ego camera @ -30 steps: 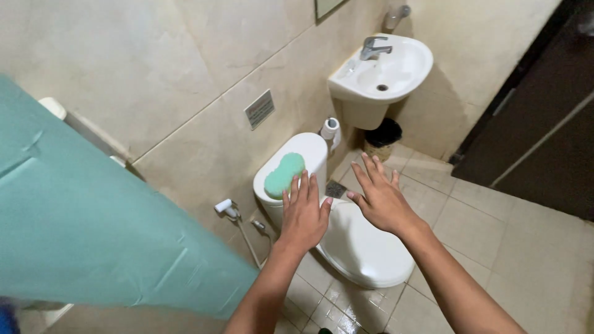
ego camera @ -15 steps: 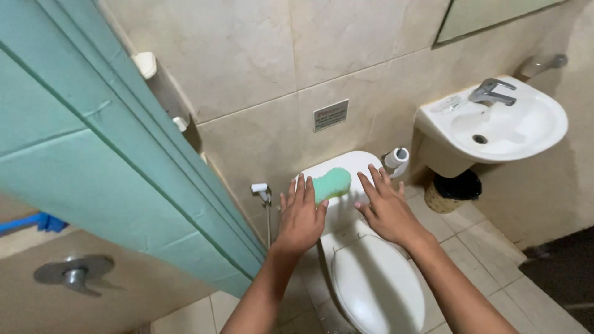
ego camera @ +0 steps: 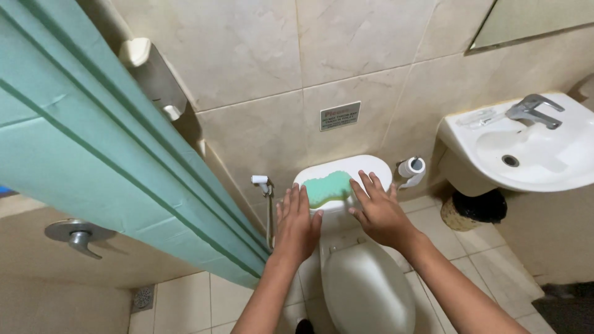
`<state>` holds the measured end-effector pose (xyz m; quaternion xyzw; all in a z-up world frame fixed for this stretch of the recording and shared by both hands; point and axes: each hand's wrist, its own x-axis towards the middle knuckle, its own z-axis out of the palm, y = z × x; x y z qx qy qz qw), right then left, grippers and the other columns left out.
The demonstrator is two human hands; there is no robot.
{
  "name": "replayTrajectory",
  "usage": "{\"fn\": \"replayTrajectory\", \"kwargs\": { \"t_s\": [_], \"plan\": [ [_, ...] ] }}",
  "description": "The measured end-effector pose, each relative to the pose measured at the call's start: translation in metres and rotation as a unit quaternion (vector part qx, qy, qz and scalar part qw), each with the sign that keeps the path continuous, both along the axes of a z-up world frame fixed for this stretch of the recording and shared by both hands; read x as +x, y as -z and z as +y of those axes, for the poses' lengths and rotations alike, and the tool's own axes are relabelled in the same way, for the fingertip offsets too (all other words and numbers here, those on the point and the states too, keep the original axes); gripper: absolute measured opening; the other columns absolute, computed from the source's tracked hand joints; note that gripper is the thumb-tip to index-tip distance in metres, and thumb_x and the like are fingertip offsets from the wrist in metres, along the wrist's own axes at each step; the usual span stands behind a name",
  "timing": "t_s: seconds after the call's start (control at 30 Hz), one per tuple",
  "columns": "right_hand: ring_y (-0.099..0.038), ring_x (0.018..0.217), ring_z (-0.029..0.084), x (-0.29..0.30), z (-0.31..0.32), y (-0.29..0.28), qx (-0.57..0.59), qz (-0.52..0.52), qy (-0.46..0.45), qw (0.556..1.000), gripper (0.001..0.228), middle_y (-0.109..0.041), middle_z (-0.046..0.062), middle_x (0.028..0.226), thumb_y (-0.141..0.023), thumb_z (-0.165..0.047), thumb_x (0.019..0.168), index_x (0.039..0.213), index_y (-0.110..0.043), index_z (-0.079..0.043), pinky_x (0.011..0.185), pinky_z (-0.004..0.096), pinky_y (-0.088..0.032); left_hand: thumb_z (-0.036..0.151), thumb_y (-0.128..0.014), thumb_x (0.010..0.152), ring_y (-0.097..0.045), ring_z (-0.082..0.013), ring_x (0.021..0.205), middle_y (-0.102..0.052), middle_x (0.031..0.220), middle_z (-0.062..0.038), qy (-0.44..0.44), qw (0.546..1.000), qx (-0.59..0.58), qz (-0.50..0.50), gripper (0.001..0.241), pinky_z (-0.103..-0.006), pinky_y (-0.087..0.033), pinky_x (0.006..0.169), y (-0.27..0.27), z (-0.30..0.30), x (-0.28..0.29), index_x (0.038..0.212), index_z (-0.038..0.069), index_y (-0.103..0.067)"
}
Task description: The person sprays a cleaning solution onto the shower wall and then scrubs the tiled surface with a sponge. The person places the spray bottle on a ledge and continues scrubbing the wall with the sponge.
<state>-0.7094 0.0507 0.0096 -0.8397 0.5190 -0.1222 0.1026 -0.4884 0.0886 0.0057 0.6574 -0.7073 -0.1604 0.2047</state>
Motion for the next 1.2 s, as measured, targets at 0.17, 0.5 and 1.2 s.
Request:
{"fn": "replayTrajectory", "kwargs": {
  "t_s": [0.17,0.5,1.2],
  "plan": [
    [-0.028,0.148,0.044,0.015,-0.023,0.006,-0.043,-0.018,-0.021,0.999,0.071,-0.03,0.023,0.16,-0.068,-0.026,0.09,0.15,-0.037,-0.005,0.108,0.072,-0.03,0.032,-0.057,0.1,-0.019,-0.0414,0.153,-0.025,0.164,-0.023,0.003,1.0,-0.009,0.004,0.072,-0.0573,-0.017,0.122,0.003,-0.031,-0.003,0.155,-0.003,-0.027],
    [-0.027,0.144,0.043,0.03,-0.084,0.119,-0.103,0.06,-0.067,0.991,0.084,-0.025,0.023,0.159,-0.072,-0.026,0.085,0.152,-0.031,0.002,0.105,0.069,-0.035,0.032,-0.058,0.099,-0.016,-0.0426,0.152,-0.022,0.165,-0.022,0.006,0.999,0.012,-0.034,0.071,-0.0629,-0.018,0.12,0.115,-0.086,0.001,0.154,-0.002,-0.029],
    [-0.029,0.135,0.063,0.036,-0.134,0.203,0.009,0.064,-0.06,0.996,0.096,-0.021,0.022,0.164,-0.066,0.006,0.074,0.159,-0.024,-0.005,0.094,0.061,-0.054,0.019,-0.072,0.092,-0.017,-0.0665,0.142,-0.015,0.165,-0.029,-0.024,0.999,-0.043,-0.002,0.08,-0.0673,-0.039,0.107,0.209,-0.126,-0.026,0.157,0.001,-0.031]
  ]
}}
